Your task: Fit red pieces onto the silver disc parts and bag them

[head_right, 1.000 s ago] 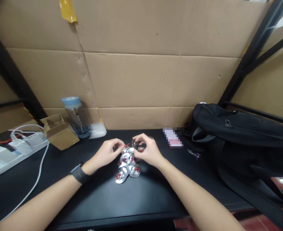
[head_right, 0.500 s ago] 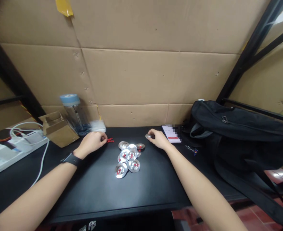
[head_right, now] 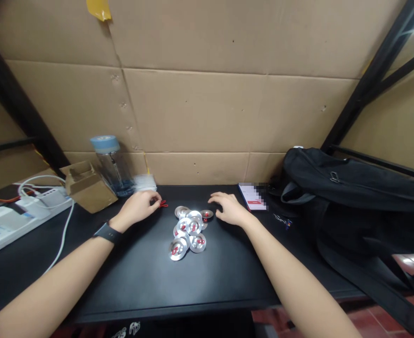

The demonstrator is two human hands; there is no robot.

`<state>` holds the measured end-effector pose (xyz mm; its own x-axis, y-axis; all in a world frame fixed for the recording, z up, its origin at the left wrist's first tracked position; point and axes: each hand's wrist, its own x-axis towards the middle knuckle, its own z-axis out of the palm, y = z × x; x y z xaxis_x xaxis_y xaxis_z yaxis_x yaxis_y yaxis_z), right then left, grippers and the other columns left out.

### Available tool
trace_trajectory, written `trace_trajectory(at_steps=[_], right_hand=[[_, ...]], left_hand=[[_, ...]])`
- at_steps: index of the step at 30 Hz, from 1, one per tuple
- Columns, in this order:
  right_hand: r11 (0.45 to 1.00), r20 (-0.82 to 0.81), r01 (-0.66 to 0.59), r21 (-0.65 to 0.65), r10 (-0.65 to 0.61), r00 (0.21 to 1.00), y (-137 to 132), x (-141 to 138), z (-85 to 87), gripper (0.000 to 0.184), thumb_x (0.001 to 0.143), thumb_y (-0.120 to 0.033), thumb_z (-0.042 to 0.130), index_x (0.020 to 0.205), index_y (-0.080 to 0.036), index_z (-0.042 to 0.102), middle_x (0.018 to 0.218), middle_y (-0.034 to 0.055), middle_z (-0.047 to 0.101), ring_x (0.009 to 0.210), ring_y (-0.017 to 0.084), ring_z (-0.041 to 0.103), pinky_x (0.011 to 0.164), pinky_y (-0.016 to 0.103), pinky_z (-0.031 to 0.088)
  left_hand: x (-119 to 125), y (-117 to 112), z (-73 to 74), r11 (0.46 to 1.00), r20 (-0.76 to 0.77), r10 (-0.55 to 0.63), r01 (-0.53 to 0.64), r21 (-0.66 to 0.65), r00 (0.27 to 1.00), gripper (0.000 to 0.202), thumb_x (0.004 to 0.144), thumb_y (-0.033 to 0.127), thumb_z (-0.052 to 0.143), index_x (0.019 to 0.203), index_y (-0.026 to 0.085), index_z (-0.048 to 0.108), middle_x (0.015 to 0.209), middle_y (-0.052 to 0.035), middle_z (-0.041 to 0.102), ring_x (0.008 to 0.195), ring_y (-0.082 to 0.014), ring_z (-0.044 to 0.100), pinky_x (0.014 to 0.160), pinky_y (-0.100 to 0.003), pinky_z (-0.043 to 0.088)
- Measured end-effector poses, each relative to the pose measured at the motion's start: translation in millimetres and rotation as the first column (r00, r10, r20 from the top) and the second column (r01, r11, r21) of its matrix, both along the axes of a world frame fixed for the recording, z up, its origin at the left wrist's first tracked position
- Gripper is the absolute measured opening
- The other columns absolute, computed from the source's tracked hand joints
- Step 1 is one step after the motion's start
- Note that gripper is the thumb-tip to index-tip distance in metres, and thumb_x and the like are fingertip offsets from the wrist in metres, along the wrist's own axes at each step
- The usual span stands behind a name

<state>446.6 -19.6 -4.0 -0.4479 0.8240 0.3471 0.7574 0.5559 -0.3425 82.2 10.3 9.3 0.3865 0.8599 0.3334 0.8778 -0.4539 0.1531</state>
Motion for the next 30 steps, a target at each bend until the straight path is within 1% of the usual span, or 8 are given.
trace_trajectory(at_steps=[3,11,15,18,20,23,28,30], right_hand=[[0.994,0.013,0.103,0.039,-0.104,0.995,-0.1,-0.3,-0.9,0.053,0.074,-0.001,0.057,0.123,-0.021,0.067,0.13,0.012,0.067,0.12,0.029,0.063,0.104,0.048,0.046],[1.0,-0.074,-0.006,-0.014,0.005,0.997,5.0,7.2,-4.7,0.052,0.072,-0.001,0.056,0.119,-0.021,0.069,0.123,0.0089,0.07,0.112,0.024,0.067,0.1,0.04,0.052],[0.99,-0.092,-0.14,-0.028,0.137,0.986,-4.6,-1.8,6.4,0.052,0.068,-0.001,0.06,0.115,-0.023,0.07,0.126,0.0078,0.068,0.113,0.024,0.066,0.102,0.041,0.05],[0.958,-0.126,-0.272,-0.093,0.26,0.957,-13.7,-14.3,14.5,0.049,0.067,-0.001,0.063,0.109,-0.024,0.072,0.114,0.0043,0.072,0.107,0.023,0.067,0.098,0.038,0.052],[0.945,-0.168,-0.302,-0.123,0.28,0.945,-17.2,-22.0,15.5,0.044,0.068,0.0,0.062,0.104,-0.023,0.073,0.102,0.0025,0.074,0.096,0.02,0.069,0.09,0.034,0.054],[0.957,-0.237,-0.262,-0.122,0.229,0.944,-16.7,-26.8,11.8,0.036,0.071,0.0,0.062,0.099,-0.02,0.074,0.095,0.0029,0.074,0.084,0.017,0.07,0.08,0.03,0.056],[0.984,-0.333,-0.15,-0.091,0.112,0.936,-11.1,-17.9,9.9,0.014,0.083,-0.015,0.068,0.094,-0.019,0.075,0.095,0.006,0.076,0.085,0.019,0.073,0.082,0.033,0.055],[0.983,-0.444,-0.124,-0.135,0.051,0.895,-11.6,-16.4,12.1,0.011,0.084,-0.022,0.073,0.094,-0.019,0.075,0.094,0.0066,0.077,0.086,0.021,0.073,0.083,0.035,0.056]], left_hand=[[1.3,-0.8,0.0,1.0,-0.005,-0.007,0.007,-0.005,1.0,0.025,0.091,0.031,0.05,0.092,0.023,0.074,0.096,-0.0071,0.077,0.09,-0.0236,0.071,0.078,-0.03,0.049],[1.8,-1.0,-2.1,1.0,-0.003,-0.021,0.021,-0.01,1.0,0.025,0.091,0.03,0.05,0.092,0.023,0.074,0.094,-0.0071,0.077,0.086,-0.0235,0.07,0.073,-0.03,0.048],[1.2,-0.8,-2.3,1.0,0.002,-0.025,0.025,-0.005,1.0,0.025,0.091,0.031,0.05,0.092,0.023,0.074,0.094,-0.0066,0.077,0.087,-0.0235,0.07,0.073,-0.03,0.047],[1.7,-1.7,-1.9,0.999,0.008,-0.036,0.036,-0.007,0.999,0.025,0.092,0.03,0.05,0.091,0.023,0.073,0.094,-0.0064,0.077,0.087,-0.023,0.07,0.074,-0.03,0.047],[2.3,-2.6,-1.8,0.999,0.013,-0.05,0.05,-0.007,0.999,0.024,0.092,0.03,0.05,0.091,0.023,0.073,0.094,-0.0063,0.077,0.087,-0.0227,0.07,0.075,-0.03,0.047],[2.7,-3.3,-2.3,0.998,0.028,-0.07,0.07,0.0,0.997,0.023,0.092,0.03,0.051,0.092,0.023,0.074,0.094,-0.0062,0.076,0.087,-0.0227,0.07,0.075,-0.031,0.048],[4.6,-4.3,-2.3,0.992,0.083,-0.125,0.124,0.019,0.989,0.021,0.091,0.028,0.054,0.093,0.022,0.074,0.095,-0.0062,0.075,0.088,-0.0231,0.069,0.078,-0.032,0.049],[9.2,-7.7,-0.4,0.984,0.136,-0.177,0.175,0.027,0.975,0.02,0.092,0.028,0.055,0.093,0.021,0.074,0.095,-0.0058,0.075,0.088,-0.0225,0.068,0.08,-0.032,0.049]])
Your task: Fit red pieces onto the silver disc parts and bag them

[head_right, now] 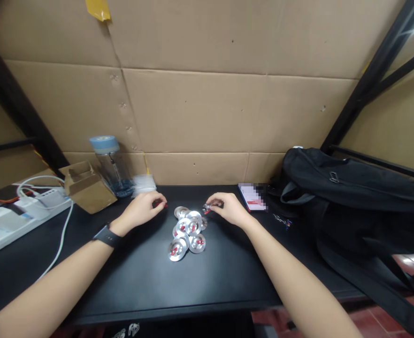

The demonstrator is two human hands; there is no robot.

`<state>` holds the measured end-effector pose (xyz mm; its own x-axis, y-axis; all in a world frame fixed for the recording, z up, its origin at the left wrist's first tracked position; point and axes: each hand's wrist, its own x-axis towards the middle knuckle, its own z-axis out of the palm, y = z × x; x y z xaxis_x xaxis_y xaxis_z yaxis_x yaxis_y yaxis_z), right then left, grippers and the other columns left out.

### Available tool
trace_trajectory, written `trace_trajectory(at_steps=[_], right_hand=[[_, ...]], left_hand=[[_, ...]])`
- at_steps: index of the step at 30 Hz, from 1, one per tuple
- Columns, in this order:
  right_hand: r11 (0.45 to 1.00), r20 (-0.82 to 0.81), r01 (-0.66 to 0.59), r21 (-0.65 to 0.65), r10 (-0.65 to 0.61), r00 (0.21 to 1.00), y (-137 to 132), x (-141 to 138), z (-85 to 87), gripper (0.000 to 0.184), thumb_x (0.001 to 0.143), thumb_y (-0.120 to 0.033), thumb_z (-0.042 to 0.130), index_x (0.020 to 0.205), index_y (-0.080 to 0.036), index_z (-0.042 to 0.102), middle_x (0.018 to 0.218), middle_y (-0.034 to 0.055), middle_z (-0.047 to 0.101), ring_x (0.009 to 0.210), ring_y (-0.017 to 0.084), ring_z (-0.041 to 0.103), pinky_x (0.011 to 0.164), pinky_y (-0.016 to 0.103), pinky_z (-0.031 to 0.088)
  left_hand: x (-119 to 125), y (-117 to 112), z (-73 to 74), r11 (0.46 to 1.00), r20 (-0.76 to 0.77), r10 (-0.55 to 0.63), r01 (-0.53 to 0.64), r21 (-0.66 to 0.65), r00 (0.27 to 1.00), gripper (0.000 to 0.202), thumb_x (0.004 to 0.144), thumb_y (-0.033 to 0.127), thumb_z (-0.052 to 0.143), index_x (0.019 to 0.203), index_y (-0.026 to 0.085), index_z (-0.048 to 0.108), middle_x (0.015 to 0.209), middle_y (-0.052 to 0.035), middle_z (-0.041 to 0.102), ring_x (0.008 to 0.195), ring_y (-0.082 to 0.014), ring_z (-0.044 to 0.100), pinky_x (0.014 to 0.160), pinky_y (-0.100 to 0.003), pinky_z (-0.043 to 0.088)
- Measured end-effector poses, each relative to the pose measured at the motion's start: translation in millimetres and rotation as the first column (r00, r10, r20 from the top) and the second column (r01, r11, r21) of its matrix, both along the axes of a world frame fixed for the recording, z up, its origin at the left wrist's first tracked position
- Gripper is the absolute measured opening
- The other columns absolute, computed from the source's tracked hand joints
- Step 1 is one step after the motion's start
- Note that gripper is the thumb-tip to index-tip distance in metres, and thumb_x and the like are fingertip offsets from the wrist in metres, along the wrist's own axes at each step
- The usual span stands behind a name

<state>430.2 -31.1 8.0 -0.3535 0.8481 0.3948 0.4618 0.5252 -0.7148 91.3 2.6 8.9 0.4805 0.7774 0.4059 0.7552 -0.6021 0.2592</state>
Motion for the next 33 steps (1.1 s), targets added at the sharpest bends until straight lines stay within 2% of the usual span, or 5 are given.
trace_trajectory(at_steps=[8,13,17,26,33], right_hand=[[0.934,-0.593,-0.181,-0.307,-0.038,0.804,-21.6,-35.2,5.6,0.035,0.064,-0.026,0.093,0.09,-0.019,0.071,0.094,0.0044,0.076,0.087,0.019,0.074,0.089,0.036,0.058],[0.897,-0.725,-0.281,-0.342,-0.062,0.686,-29.7,-52.2,2.1,0.035,0.063,-0.022,0.094,0.089,-0.019,0.071,0.092,0.0025,0.075,0.082,0.016,0.072,0.081,0.031,0.06],[0.891,-0.714,-0.274,-0.362,-0.076,0.696,-30.8,-57.3,-3.7,0.034,0.065,-0.022,0.093,0.092,-0.02,0.072,0.094,0.0023,0.074,0.081,0.015,0.071,0.076,0.028,0.059],[0.902,-0.588,-0.318,-0.293,0.093,0.803,-41.0,-64.1,-2.4,0.061,0.069,-0.024,0.09,0.125,-0.027,0.066,0.126,0.0077,0.067,0.101,0.02,0.07,0.092,0.037,0.059],[0.944,-0.507,-0.24,-0.225,0.097,0.857,-35.6,-64.4,-10.2,0.057,0.068,-0.025,0.091,0.12,-0.025,0.067,0.121,0.0073,0.068,0.1,0.02,0.069,0.092,0.038,0.058]], left_hand=[[46.0,-41.2,14.5,0.94,0.437,-0.238,0.319,-0.121,0.867,0.02,0.098,0.032,0.057,0.105,0.022,0.073,0.105,-0.0044,0.074,0.094,-0.018,0.068,0.077,-0.027,0.05],[65.2,-56.8,10.9,0.89,0.57,-0.306,0.441,-0.113,0.763,0.016,0.096,0.029,0.063,0.104,0.02,0.074,0.105,-0.0065,0.072,0.096,-0.0186,0.066,0.085,-0.029,0.051],[68.3,-55.0,2.2,0.891,0.612,-0.281,0.438,-0.119,0.739,0.012,0.094,0.025,0.065,0.1,0.019,0.074,0.102,-0.006,0.071,0.094,-0.0182,0.065,0.084,-0.029,0.05],[69.5,-61.2,4.6,0.962,0.457,-0.263,0.268,0.055,0.849,0.007,0.096,0.021,0.059,0.092,0.019,0.065,0.095,-0.0039,0.067,0.087,-0.0165,0.062,0.082,-0.03,0.048],[68.1,-61.6,4.6,0.96,0.123,-0.241,0.218,0.175,0.963,0.006,0.099,0.021,0.053,0.1,0.02,0.059,0.101,-0.0054,0.066,0.094,-0.0214,0.061,0.083,-0.036,0.046]])
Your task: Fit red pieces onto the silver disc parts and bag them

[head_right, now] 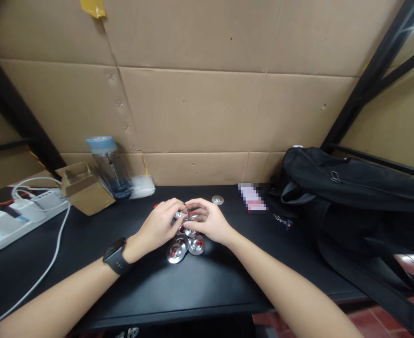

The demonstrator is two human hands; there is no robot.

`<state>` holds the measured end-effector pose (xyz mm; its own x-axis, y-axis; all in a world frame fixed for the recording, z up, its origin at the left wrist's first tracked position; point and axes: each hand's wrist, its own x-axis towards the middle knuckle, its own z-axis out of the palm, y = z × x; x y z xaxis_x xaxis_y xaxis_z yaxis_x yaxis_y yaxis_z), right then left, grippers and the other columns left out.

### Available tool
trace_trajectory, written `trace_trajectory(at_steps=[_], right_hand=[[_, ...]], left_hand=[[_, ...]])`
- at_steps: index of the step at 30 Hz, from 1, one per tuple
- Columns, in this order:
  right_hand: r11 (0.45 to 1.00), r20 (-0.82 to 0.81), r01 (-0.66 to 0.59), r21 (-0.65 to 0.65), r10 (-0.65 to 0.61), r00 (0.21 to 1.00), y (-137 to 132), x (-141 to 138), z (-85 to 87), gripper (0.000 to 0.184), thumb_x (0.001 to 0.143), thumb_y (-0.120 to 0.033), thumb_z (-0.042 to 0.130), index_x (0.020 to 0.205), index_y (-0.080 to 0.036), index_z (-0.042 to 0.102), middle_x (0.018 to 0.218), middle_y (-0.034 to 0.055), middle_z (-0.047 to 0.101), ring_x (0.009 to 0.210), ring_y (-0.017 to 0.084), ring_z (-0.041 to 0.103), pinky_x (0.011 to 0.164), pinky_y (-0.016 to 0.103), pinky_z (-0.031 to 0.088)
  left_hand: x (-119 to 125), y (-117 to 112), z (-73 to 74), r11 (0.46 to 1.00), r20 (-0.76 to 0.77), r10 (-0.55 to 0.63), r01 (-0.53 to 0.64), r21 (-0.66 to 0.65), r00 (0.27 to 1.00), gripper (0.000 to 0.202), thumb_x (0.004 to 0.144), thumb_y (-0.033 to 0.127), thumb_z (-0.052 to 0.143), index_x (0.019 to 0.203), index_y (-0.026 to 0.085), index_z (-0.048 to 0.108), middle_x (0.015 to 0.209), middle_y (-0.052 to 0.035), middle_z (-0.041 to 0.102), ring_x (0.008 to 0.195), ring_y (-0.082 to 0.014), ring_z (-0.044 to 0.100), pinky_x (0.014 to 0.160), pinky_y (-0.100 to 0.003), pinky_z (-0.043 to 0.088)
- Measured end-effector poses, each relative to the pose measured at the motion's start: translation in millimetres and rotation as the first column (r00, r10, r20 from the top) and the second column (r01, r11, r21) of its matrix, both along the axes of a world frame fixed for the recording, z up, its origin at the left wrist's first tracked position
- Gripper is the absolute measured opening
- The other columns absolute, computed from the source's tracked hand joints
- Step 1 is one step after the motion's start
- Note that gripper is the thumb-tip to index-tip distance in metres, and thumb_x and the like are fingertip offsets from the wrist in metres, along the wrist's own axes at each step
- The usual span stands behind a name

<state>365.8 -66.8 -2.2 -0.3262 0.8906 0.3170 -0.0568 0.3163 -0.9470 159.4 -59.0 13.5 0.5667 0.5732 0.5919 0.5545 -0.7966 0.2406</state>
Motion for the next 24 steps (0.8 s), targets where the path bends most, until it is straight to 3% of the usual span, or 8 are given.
trace_trajectory(at_steps=[4,7,9,12,15,20,24], right_hand=[[0.996,0.111,0.043,0.076,-0.051,0.992,7.3,7.1,1.6,0.055,0.071,-0.026,0.088,0.121,-0.023,0.066,0.118,0.0084,0.068,0.099,0.02,0.068,0.087,0.035,0.059],[0.969,0.196,0.158,0.189,-0.194,0.961,19.1,24.0,3.6,0.051,0.075,-0.027,0.083,0.122,-0.023,0.065,0.115,0.009,0.069,0.098,0.021,0.068,0.079,0.033,0.059],[0.908,0.285,0.28,0.313,-0.371,0.884,30.2,42.2,3.7,0.048,0.079,-0.027,0.079,0.124,-0.023,0.066,0.116,0.0093,0.069,0.098,0.021,0.068,0.079,0.034,0.058],[0.808,0.438,0.344,0.478,-0.559,0.704,47.7,72.3,0.5,0.043,0.079,-0.027,0.077,0.121,-0.023,0.071,0.116,0.0101,0.069,0.092,0.022,0.067,0.077,0.036,0.057],[0.81,0.556,0.334,0.482,-0.577,0.598,60.5,92.8,-6.4,0.037,0.076,-0.025,0.079,0.112,-0.021,0.075,0.107,0.0092,0.074,0.091,0.024,0.067,0.082,0.039,0.054],[0.853,0.634,0.294,0.43,-0.518,0.574,68.1,97.1,-16.3,0.03,0.076,-0.026,0.08,0.105,-0.02,0.077,0.099,0.0078,0.076,0.083,0.022,0.068,0.081,0.036,0.053],[0.845,0.679,0.198,0.497,-0.521,0.517,61.7,91.0,-12.5,0.027,0.085,-0.027,0.073,0.111,-0.021,0.077,0.115,0.0122,0.074,0.103,0.028,0.066,0.096,0.044,0.049]], left_hand=[[-8.1,11.0,2.0,0.996,-0.108,0.073,-0.067,0.056,0.991,0.01,0.101,0.025,0.05,0.1,0.02,0.058,0.1,-0.0055,0.065,0.091,-0.0211,0.061,0.079,-0.036,0.045],[-27.1,28.6,4.3,0.985,-0.166,0.159,-0.145,0.091,0.973,0.012,0.101,0.026,0.05,0.1,0.019,0.059,0.1,-0.0063,0.066,0.09,-0.0219,0.061,0.079,-0.036,0.045],[-45.6,43.2,4.6,0.976,-0.225,0.211,-0.193,0.1,0.951,0.013,0.1,0.027,0.053,0.093,0.019,0.062,0.096,-0.006,0.067,0.088,-0.0225,0.062,0.079,-0.036,0.045],[-72.7,63.5,2.0,0.963,-0.271,0.268,-0.256,0.08,0.925,0.014,0.096,0.026,0.057,0.087,0.02,0.066,0.091,-0.0065,0.069,0.088,-0.0239,0.064,0.081,-0.036,0.046],[-88.0,75.5,-3.0,0.967,-0.28,0.249,-0.254,0.022,0.927,0.015,0.093,0.028,0.06,0.085,0.021,0.071,0.09,-0.0069,0.072,0.086,-0.0242,0.066,0.081,-0.036,0.046],[-87.1,77.1,-8.4,0.976,-0.263,0.195,-0.212,-0.041,0.945,0.015,0.091,0.028,0.061,0.09,0.022,0.075,0.093,-0.0082,0.074,0.089,-0.0253,0.067,0.084,-0.037,0.048],[-81.9,73.9,-8.5,0.978,-0.273,0.189,-0.207,-0.037,0.943,0.02,0.094,0.028,0.056,0.095,0.022,0.075,0.097,-0.0085,0.074,0.092,-0.0254,0.067,0.084,-0.036,0.048]])
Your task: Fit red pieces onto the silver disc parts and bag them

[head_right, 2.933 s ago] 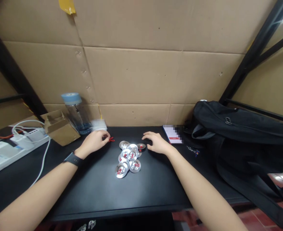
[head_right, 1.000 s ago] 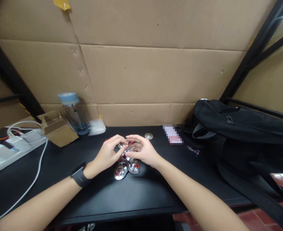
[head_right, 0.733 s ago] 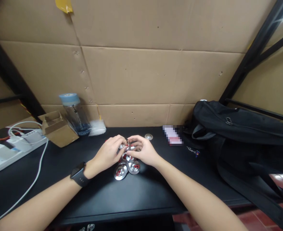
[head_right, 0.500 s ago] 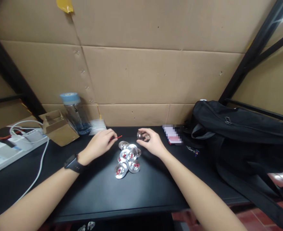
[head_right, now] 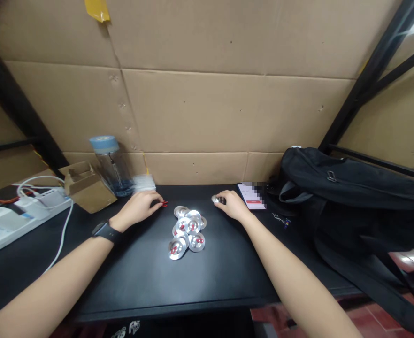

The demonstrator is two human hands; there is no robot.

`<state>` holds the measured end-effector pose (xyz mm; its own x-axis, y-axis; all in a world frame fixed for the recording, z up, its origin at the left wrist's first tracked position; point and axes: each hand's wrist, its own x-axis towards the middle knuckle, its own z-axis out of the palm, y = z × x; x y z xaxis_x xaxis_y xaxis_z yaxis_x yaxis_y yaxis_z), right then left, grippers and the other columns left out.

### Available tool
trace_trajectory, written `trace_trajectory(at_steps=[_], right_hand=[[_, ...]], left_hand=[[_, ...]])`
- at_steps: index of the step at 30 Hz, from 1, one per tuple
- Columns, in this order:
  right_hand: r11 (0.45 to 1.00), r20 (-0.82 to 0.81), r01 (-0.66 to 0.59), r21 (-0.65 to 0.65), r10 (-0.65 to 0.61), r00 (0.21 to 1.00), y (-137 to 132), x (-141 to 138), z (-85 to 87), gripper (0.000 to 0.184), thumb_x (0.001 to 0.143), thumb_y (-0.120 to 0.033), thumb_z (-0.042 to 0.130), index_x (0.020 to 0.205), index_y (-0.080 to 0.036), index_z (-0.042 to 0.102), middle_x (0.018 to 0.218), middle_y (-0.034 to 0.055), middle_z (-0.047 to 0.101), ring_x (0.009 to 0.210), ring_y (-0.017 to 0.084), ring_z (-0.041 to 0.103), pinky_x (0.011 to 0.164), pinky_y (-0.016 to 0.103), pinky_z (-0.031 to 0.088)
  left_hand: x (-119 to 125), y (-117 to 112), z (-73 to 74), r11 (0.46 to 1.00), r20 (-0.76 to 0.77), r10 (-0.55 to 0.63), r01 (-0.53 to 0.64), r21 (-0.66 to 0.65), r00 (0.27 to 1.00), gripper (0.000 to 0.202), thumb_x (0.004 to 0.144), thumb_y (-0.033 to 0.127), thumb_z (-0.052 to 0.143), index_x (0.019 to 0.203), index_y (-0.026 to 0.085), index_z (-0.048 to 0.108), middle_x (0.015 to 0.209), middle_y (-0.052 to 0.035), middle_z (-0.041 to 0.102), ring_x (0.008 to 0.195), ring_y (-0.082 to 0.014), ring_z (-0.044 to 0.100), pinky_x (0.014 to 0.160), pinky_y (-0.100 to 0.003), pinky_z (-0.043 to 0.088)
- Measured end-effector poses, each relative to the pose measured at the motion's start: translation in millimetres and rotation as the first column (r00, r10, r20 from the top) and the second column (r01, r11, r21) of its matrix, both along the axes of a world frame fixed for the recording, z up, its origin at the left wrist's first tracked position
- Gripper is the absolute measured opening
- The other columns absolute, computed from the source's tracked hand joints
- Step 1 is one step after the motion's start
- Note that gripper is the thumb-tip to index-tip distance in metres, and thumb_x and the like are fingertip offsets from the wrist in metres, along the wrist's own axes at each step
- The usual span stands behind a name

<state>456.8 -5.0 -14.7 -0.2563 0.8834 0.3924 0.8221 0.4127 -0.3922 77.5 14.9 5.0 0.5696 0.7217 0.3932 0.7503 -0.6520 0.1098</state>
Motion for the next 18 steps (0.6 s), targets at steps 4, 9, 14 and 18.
trace_trajectory(at_steps=[4,9,14,18], right_hand=[[0.981,0.023,-0.194,0.018,0.194,0.981,-23.3,-19.2,17.5,0.039,0.086,-0.026,0.073,0.125,-0.028,0.071,0.134,0.0109,0.063,0.124,0.03,0.056,0.106,0.05,0.043],[0.851,-0.055,-0.524,-0.035,0.522,0.851,-52.9,-58.5,29.2,0.031,0.082,-0.029,0.081,0.112,-0.03,0.077,0.117,0.0066,0.066,0.109,0.024,0.062,0.097,0.039,0.049],[0.856,-0.087,-0.517,0.011,0.516,0.852,-56.9,-72.9,22.0,0.014,0.092,-0.025,0.069,0.098,-0.028,0.081,0.096,0.0063,0.072,0.092,0.022,0.065,0.083,0.036,0.052],[0.925,-0.382,-0.379,0.016,0.356,0.853,-56.5,-72.0,24.8,0.013,0.091,-0.034,0.071,0.091,-0.024,0.079,0.087,0.0056,0.075,0.08,0.021,0.069,0.075,0.036,0.054]], left_hand=[[2.7,-1.4,0.4,1.0,0.009,-0.004,0.004,0.001,1.0,0.022,0.095,0.027,0.053,0.097,0.022,0.074,0.099,-0.0086,0.073,0.094,-0.025,0.067,0.087,-0.037,0.048],[5.8,-2.5,-0.3,0.999,0.051,-0.034,0.034,-0.009,0.998,0.021,0.094,0.025,0.054,0.098,0.022,0.074,0.1,-0.0083,0.072,0.094,-0.0239,0.066,0.088,-0.036,0.049],[16.0,-11.8,3.5,0.993,0.12,-0.098,0.104,-0.048,0.988,0.019,0.093,0.024,0.056,0.094,0.021,0.074,0.097,-0.0081,0.072,0.09,-0.0226,0.065,0.085,-0.035,0.049],[38.4,-34.4,12.2,0.949,0.304,-0.215,0.272,-0.158,0.928,0.018,0.095,0.029,0.058,0.097,0.022,0.075,0.097,-0.0058,0.074,0.089,-0.02,0.067,0.084,-0.032,0.051]])
